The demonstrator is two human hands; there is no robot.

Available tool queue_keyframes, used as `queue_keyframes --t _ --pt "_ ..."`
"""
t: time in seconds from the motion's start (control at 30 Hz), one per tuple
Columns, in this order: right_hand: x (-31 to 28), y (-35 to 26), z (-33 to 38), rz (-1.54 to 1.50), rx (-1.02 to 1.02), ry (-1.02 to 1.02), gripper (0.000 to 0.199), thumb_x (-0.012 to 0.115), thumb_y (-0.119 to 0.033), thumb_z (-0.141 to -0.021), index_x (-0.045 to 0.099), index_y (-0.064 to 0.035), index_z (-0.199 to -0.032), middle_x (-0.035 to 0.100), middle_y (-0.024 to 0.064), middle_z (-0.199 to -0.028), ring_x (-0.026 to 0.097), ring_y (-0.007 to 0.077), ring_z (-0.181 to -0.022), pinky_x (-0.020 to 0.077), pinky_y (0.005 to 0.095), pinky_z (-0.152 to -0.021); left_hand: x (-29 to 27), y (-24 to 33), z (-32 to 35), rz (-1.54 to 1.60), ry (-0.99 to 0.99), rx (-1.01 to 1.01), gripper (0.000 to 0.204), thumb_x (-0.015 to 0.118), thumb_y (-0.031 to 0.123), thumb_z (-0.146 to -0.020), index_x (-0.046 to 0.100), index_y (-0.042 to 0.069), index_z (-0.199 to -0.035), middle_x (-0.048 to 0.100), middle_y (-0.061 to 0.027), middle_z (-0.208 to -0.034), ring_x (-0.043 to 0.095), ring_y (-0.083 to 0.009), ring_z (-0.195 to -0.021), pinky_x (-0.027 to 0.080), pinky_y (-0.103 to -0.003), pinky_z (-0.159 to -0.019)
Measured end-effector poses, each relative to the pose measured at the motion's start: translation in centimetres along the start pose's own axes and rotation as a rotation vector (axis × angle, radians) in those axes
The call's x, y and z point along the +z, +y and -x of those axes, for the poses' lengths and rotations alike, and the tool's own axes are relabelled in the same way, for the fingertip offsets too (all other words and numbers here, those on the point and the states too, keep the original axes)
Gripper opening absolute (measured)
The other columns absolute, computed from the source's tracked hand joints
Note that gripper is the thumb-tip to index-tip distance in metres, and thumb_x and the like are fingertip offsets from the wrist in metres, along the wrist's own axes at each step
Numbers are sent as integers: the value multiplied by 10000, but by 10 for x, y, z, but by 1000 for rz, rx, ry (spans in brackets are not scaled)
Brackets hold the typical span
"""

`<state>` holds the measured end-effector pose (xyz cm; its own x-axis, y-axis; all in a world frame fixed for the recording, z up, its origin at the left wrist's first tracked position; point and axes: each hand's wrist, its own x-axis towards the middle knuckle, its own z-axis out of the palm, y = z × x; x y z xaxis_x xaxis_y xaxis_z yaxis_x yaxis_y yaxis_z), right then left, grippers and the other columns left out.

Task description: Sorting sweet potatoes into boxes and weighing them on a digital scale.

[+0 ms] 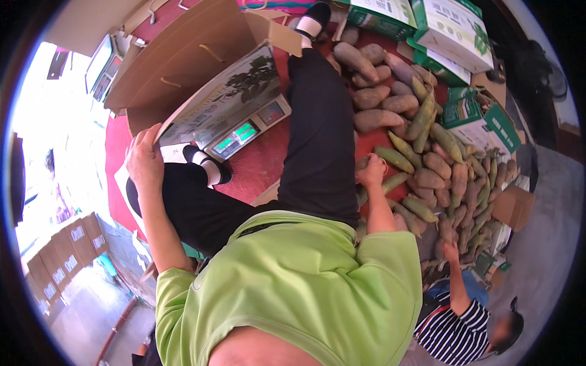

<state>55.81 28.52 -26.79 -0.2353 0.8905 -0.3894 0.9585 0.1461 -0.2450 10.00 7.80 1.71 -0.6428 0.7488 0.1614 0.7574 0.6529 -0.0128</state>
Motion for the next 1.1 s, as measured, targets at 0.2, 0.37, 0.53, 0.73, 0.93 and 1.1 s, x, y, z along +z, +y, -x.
queue_keyframes --t 0.2,0.37,0.53,0.73,0.93,1.1 --pt "-135 -68 -34 -190 -196 412 722 848 -98 -486 546 -26 -1138 596 178 -1078 554 371 -1033 448 423 -909 2 -7 -3 43 55 43 292 566 35 -759 664 160 -1004 658 -29 -965 611 -228 -962 458 -365 -844" --pt "-243 -186 -27 -499 -513 572 704 828 -75 -598 495 -8 -1214 525 109 -1192 491 239 -1126 367 339 -999 -2 -15 2 49 -12 16 286 563 52 -768 664 153 -1016 652 -33 -974 608 -239 -978 463 -372 -846" --pt "-286 -295 -5 -669 -839 608 652 817 -85 -675 505 -17 -1244 522 98 -1227 475 204 -1158 354 319 -1012 9 -20 3 15 35 66 190 587 131 -757 663 173 -926 634 -17 -885 615 -213 -915 460 -360 -798" --pt "-277 -395 24 -608 -1078 445 570 788 -89 -717 538 -39 -1226 533 92 -1237 506 224 -1139 383 344 -1003 8 -14 9 -4 32 86 102 567 163 -765 649 154 -824 616 -10 -797 612 -194 -833 450 -328 -732" --pt "-230 -441 24 -239 -1500 494 572 772 -81 -661 569 -78 -1195 581 113 -1165 545 280 -1079 441 342 -901 9 -13 7 -3 53 93 91 569 168 -764 650 165 -806 614 -11 -788 615 -200 -821 460 -334 -732" --pt "-215 -425 23 -487 -1351 357 369 726 -105 -732 635 -78 -1089 621 99 -1102 577 255 -1018 479 345 -816 10 -25 6 81 116 95 129 572 138 -756 660 144 -850 620 -40 -814 630 -260 -856 490 -398 -750"
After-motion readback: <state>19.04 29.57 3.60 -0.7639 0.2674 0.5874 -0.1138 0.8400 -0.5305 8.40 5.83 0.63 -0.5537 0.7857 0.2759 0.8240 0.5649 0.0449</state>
